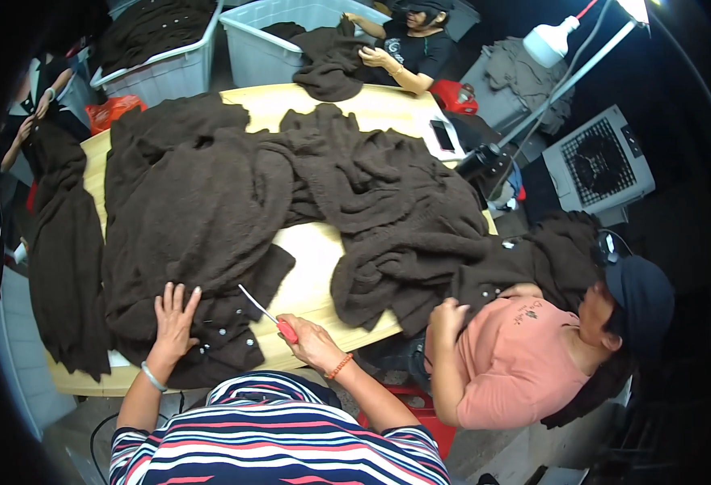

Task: Trimming loose threads from brown sweaters using scissors at a quality control table.

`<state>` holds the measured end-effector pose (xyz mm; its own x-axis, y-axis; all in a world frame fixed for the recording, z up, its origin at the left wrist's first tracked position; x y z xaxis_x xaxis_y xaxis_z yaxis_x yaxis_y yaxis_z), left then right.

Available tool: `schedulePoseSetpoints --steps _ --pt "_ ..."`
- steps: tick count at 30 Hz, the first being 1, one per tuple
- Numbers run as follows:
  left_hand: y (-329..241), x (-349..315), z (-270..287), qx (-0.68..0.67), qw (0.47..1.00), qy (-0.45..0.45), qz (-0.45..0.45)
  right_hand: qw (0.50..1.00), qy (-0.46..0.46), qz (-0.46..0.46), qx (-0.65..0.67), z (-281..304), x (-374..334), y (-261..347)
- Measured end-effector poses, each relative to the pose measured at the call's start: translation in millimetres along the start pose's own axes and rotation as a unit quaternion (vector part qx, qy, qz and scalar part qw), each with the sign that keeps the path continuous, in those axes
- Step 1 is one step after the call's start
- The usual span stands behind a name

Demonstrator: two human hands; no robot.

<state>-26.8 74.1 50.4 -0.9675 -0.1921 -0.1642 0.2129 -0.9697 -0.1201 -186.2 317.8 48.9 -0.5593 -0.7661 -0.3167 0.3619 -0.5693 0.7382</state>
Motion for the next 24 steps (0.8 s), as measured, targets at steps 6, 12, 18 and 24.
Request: schedulePoseSetpoints --steps 6,12,18,24 --pt "15 5 -22 0.083 0.996 -0.022 0.002 0.999 -0.039 -0.010 0.000 16 -4 -32" --pt "20 26 7 -0.108 0.990 -0.065 0.061 0.993 -0.075 -0.070 -0.057 31 -7 -65" --pt "34 24 63 -0.251 0.937 -0.236 0.056 0.981 0.020 -0.190 -0.022 20 21 -102" --pt "46 1 137 -0.518 0.765 -0.380 0.049 0.991 -0.019 -0.132 -0.001 -10 53 -145"
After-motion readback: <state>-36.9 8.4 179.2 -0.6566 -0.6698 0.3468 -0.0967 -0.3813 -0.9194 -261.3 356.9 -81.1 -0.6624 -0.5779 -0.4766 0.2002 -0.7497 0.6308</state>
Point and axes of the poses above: each hand's wrist, its own x-axis towards the middle knuckle, its own z-axis out of the back of the hand, y = z × x, the point moved 5 cm from there along x, towards the middle knuckle, and after that the axes turned 8 degrees about -z, right-handed, at the moved point
